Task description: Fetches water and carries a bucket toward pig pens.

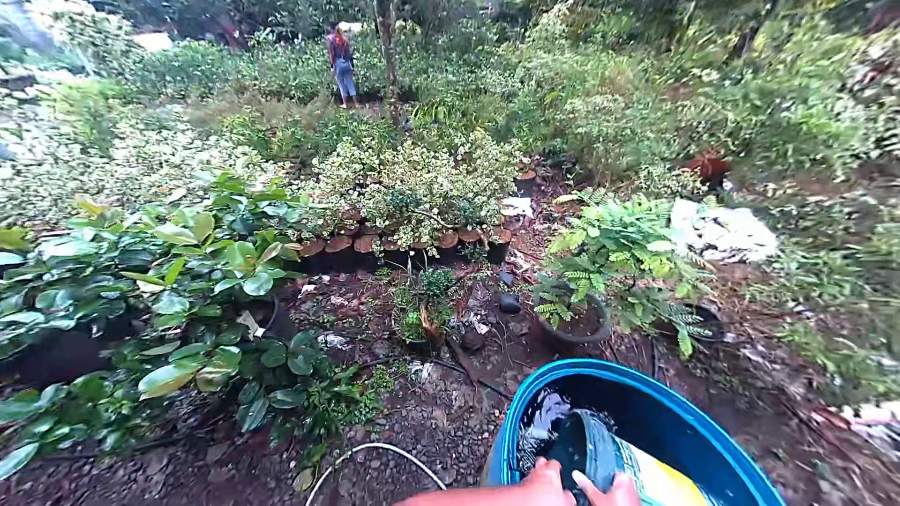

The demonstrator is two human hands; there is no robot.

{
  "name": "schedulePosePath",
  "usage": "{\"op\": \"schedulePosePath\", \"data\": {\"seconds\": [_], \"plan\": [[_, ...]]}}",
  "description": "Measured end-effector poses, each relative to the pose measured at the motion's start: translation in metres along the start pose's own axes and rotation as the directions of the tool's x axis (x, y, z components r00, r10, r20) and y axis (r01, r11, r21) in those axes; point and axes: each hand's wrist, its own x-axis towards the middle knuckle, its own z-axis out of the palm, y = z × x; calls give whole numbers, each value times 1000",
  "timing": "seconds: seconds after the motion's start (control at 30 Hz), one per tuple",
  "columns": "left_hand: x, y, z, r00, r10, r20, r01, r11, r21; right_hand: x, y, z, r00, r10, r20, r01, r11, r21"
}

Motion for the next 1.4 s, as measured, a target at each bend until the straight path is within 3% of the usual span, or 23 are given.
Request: {"op": "schedulePosePath", "data": {"seconds": [0.3, 0.4, 0.53, 0.6, 0.73, 0.93, 1.1, 1.2, 1.27, 1.33, 1.4], "plan": [[85, 20, -5, 938, -345, 23, 344, 924, -170, 11, 9, 32, 984, 118, 136, -115, 993, -25], [115, 14, -2, 934, -356, -5, 347, 913, -217, 11, 15, 44, 974, 127, 186, -125, 992, -24], [143, 7, 7, 911, -403, -84, 297, 785, -544, 14, 27, 48, 965, 155, 211, -169, 984, 47], [156, 0, 10, 887, -441, -135, 272, 736, -620, 15, 37, 44, 959, 175, 225, -201, 974, 100], [183, -18, 17, 841, -504, -198, 351, 786, -508, 15, 65, 38, 946, 228, 230, -283, 928, 242], [204, -42, 34, 864, -472, -174, 428, 871, -240, 18, 99, 32, 913, 342, 225, -406, 821, 401], [216, -58, 50, 876, -464, -132, 436, 879, -192, 20, 126, 19, 879, 397, 264, -476, 701, 531], [210, -47, 54, 834, -487, -260, 429, 868, -249, 17, 142, 18, 852, 441, 283, -518, 631, 577], [204, -37, 48, 781, -489, -388, 463, 871, -164, 12, 149, 16, 828, 472, 303, -546, 557, 625], [207, -43, 44, 823, -457, -339, 488, 873, 8, 6, 155, 10, 811, 493, 314, -553, 471, 687], [224, -63, 48, 871, -454, -188, 467, 884, 32, 5, 163, 8, 793, 516, 324, -558, 403, 726]]}}
